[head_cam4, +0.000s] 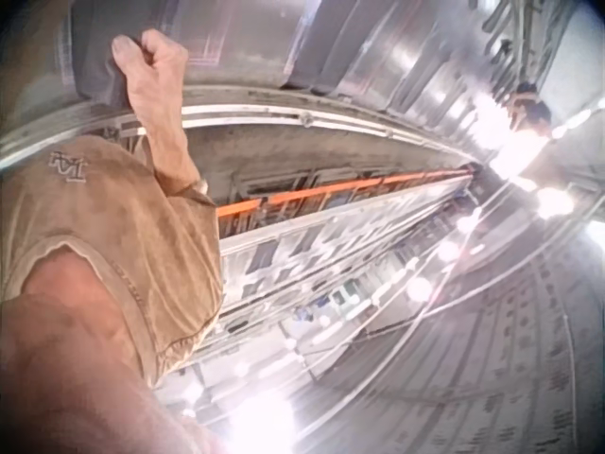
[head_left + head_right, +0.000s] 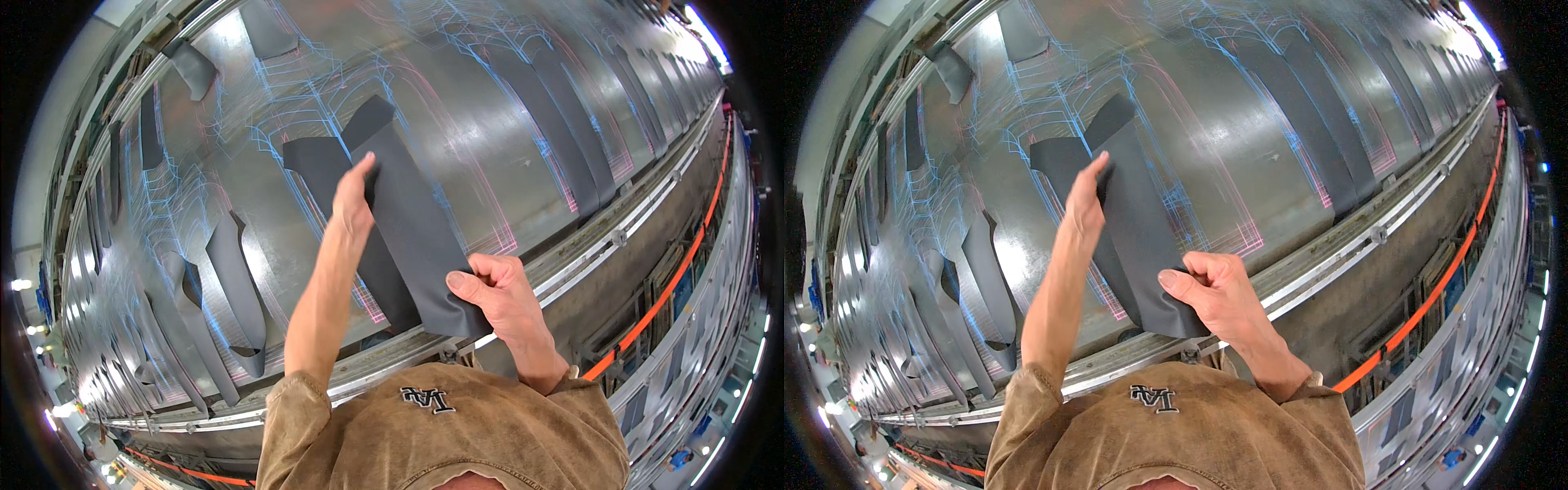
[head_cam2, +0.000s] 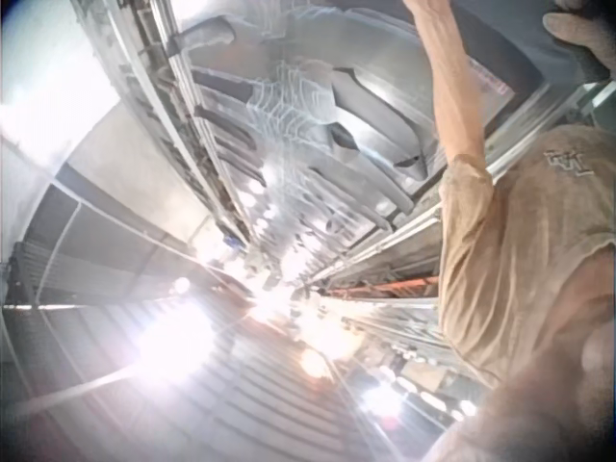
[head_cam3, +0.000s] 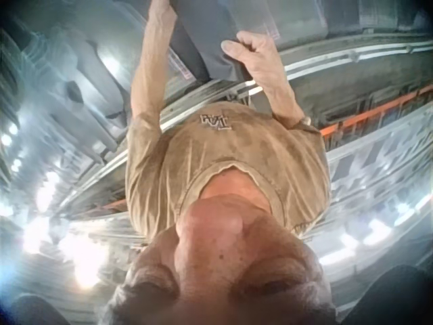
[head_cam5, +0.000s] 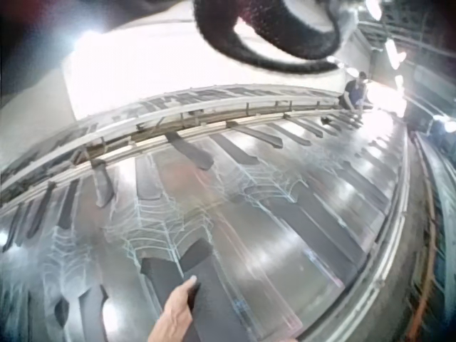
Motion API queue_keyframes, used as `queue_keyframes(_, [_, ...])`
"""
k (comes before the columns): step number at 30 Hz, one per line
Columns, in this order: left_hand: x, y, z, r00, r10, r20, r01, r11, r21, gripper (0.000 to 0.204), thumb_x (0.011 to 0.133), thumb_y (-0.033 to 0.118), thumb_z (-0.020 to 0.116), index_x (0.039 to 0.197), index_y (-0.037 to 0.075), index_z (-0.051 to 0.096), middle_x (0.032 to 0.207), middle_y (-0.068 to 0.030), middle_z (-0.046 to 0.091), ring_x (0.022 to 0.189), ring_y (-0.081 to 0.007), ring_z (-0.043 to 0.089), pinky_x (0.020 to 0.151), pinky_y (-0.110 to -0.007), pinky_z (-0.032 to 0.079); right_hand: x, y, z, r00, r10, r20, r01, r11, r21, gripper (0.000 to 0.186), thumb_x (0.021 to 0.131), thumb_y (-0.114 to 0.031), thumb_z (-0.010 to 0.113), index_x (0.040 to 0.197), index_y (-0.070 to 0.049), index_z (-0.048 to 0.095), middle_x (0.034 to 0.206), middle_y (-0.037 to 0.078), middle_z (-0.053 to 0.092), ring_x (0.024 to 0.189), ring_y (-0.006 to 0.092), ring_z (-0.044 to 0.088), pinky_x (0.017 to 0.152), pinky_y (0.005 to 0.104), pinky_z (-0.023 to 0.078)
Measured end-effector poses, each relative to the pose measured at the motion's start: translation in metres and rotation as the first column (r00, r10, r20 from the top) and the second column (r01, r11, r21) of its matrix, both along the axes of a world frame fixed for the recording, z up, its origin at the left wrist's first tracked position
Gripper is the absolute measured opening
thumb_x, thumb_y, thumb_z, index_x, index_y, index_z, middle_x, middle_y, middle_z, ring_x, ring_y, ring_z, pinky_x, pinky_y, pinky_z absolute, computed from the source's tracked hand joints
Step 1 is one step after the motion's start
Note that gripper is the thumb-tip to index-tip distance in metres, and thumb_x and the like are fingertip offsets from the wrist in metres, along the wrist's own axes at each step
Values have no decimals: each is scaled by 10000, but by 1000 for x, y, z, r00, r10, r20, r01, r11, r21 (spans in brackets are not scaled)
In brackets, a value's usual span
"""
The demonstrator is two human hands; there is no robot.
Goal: The person places and smooths black rectangular material pieces onto a large curved metallic surface marked with blue and pink grid lines. They align the pieces with the markings and press them down with their hands to ensure adhesion.
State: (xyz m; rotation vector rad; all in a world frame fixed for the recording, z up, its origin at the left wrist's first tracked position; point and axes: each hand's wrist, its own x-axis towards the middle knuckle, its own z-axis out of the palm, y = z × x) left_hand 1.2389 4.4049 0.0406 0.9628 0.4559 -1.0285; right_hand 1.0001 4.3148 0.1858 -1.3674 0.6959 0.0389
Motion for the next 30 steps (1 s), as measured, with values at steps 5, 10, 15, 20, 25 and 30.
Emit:
queue_keyframes(5, [81, -7, -52, 988, 94, 118, -102, 993, 59, 167, 936, 48, 681, 1049, -64, 631, 1021, -162, 693, 876, -247, 700, 748, -378, 615, -23, -2, 3, 997, 22, -78, -35, 986, -165, 466, 878, -143, 728, 609, -63, 356, 605, -73, 308, 593, 35, 285, 497, 282, 215])
queue_keyframes(10, [130, 1, 6, 817, -315, 483, 270, 949, 163, 179, 937, 102, 707, 1073, 6, 642, 958, -63, 691, 824, -147, 685, 702, -335, 598, -48, -14, -53, 988, 39, -150, -81, 957, -280, 355, 899, -130, 709, 650, -14, 484, 593, -48, 395, 592, 45, 351, 499, 287, 286])
queue_keyframes(15, [180, 5, -11, 289, -812, 507, 381, 584, 717, 132, 889, 159, 722, 823, 48, 696, 757, 3, 643, 697, -93, 613, 654, -233, 499, -60, 7, -128, 972, -89, -216, 97, 995, 28, 179, 912, -103, 705, 775, 5, 670, 668, -70, 548, 614, 30, 443, 537, 236, 346])
queue_keyframes(20, [180, -2, -39, 140, -813, 565, 161, 582, 797, 189, 780, 174, 788, 865, 11, 745, 749, -38, 685, 699, -138, 630, 688, -308, 517, -56, 13, -137, 957, -114, -267, 128, 991, 38, 150, 925, -95, 696, 810, -3, 675, 686, -68, 568, 615, 20, 447, 540, 223, 351])
queue_keyframes(25, [176, -6, -42, 79, -820, 568, 121, 573, 811, 167, 748, 184, 789, 838, 45, 766, 757, -65, 709, 746, -185, 655, 743, -344, 528, -64, 8, -155, 943, -149, -298, 137, 989, -60, 173, 931, -118, 695, 809, -2, 660, 670, -68, 556, 601, 16, 429, 528, 225, 334])
queue_keyframes(30, [176, -7, -42, 95, -826, 556, 122, 564, 817, 180, 699, 191, 831, 803, 60, 764, 744, -78, 715, 711, -189, 671, 692, -347, 547, -68, 10, -159, 935, -122, -333, 103, 992, -74, 205, 922, -138, 704, 782, -4, 640, 660, -73, 535, 599, 18, 408, 526, 224, 321])
